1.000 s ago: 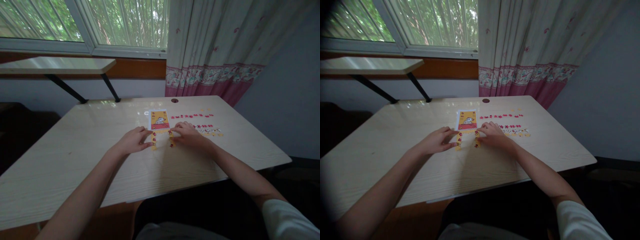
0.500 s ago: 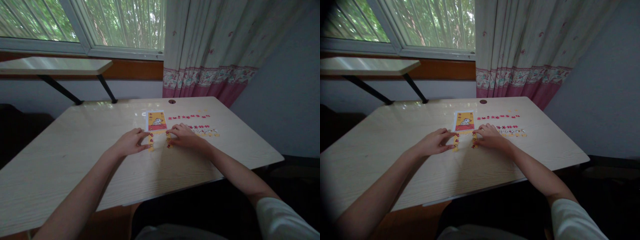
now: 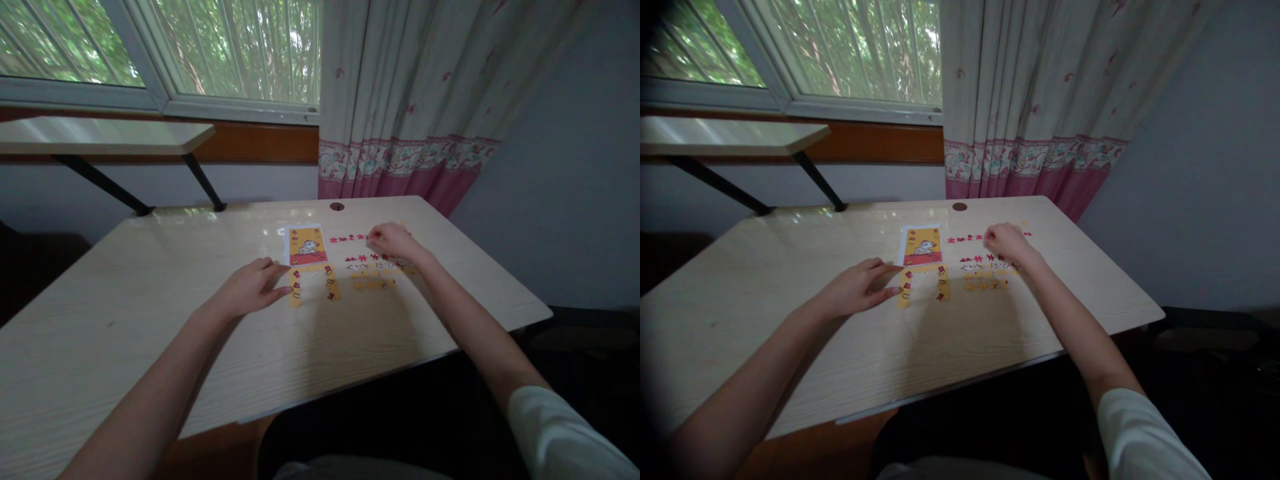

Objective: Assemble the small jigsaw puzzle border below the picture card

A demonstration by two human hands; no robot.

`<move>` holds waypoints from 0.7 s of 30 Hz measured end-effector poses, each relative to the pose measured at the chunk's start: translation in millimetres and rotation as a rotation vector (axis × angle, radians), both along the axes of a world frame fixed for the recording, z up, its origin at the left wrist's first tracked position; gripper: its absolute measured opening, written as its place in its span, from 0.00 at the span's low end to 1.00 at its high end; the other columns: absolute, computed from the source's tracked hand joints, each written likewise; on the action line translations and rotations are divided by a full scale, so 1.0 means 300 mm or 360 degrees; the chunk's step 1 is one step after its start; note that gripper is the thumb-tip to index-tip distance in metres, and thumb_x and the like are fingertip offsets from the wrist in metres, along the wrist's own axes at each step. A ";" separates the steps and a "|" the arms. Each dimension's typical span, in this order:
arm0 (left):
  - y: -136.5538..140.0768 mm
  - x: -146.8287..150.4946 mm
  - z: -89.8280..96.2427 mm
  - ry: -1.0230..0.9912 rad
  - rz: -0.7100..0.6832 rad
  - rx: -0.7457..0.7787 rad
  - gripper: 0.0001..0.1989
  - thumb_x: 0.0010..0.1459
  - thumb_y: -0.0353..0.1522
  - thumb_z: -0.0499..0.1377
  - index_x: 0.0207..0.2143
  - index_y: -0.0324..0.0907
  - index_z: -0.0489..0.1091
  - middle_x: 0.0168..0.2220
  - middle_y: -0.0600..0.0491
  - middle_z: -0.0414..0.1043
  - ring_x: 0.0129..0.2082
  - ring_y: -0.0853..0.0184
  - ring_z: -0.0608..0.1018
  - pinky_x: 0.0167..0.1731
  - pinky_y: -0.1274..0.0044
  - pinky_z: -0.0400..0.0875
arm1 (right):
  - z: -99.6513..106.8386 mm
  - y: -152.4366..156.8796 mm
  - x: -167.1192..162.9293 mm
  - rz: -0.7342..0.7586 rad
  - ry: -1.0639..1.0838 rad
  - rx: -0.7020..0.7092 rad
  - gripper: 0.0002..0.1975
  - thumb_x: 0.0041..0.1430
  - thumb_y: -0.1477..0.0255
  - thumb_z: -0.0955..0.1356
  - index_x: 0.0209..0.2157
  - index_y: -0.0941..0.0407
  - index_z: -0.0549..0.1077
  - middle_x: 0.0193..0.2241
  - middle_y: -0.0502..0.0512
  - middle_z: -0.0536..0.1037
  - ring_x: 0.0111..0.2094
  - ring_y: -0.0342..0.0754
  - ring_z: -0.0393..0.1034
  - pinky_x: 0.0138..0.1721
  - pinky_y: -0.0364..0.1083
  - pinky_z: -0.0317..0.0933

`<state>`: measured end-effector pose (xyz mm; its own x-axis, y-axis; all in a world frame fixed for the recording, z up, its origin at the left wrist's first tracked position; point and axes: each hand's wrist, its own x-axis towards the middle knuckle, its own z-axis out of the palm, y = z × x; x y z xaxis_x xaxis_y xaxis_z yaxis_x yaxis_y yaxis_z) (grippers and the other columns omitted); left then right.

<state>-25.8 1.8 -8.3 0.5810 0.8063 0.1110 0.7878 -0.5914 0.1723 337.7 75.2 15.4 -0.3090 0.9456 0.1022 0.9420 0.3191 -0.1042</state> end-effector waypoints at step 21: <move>-0.001 -0.006 0.006 -0.0014 0.0076 0.0044 0.23 0.62 0.46 0.48 0.50 0.40 0.69 0.39 0.46 0.68 0.37 0.61 0.74 0.39 0.71 0.68 | -0.058 0.327 0.225 -0.0584 -0.0092 -0.0256 0.13 0.50 0.69 0.71 0.36 0.62 0.79 0.35 0.64 0.80 0.38 0.52 0.74 0.38 0.43 0.63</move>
<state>-27.7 1.5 -6.5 0.5407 0.8298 0.1381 0.8139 -0.5576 0.1634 405.3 173.4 -2.1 0.0514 0.9966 -0.0637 0.9961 -0.0558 -0.0689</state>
